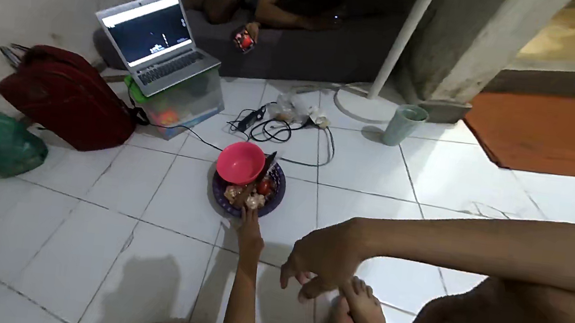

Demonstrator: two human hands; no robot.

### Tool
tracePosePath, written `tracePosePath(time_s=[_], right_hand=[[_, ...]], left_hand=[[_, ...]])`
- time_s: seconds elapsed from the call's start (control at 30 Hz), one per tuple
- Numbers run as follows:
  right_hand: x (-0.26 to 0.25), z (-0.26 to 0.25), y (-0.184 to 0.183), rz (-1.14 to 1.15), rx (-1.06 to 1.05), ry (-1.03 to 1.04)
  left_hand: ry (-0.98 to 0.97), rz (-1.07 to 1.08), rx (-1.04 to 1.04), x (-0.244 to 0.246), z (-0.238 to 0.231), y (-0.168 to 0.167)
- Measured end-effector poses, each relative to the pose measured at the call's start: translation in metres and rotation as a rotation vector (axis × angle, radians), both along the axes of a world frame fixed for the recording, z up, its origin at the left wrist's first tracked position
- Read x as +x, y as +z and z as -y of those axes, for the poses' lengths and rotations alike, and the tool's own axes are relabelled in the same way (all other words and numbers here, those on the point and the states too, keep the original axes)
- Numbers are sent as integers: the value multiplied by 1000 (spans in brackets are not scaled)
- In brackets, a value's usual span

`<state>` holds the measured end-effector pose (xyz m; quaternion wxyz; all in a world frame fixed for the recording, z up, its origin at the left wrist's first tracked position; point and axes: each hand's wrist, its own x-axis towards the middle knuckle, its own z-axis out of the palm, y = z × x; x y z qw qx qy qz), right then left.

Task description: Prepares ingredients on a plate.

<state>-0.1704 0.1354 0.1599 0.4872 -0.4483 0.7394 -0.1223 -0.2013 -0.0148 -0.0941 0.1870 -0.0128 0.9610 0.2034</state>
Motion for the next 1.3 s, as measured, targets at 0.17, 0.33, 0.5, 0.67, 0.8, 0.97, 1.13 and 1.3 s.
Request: tracePosePath(time_s=[0.17,0.33,0.5,0.67,0.8,0.97,1.13,1.3], right_hand=[[-56,-6,-93,-417,-161,-178],[-66,-18,-186,-682,-420,-278],[-43,-30,-227,-743,-585,-197],[-47,-68,-197,-928,-827,-554],[-64,-129,-214,-1095,-729,-789],[-29,-183,-265,-1019,-455,-843],[9,-181,-297,-1030,-421,-835],[9,-168,-276,-730,-171,-826]], left_hand=[[-11,-2,69,45,3,-5],[-9,-68,198,117,1,-17],[-1,-129,192,175,-13,-23],[-6,-9,138,187,-27,1],[107,-195,176,169,-31,14],[81,-247,122,116,-25,17],[35,-151,13,81,-23,-4],[70,-173,-3,77,-26,-18]])
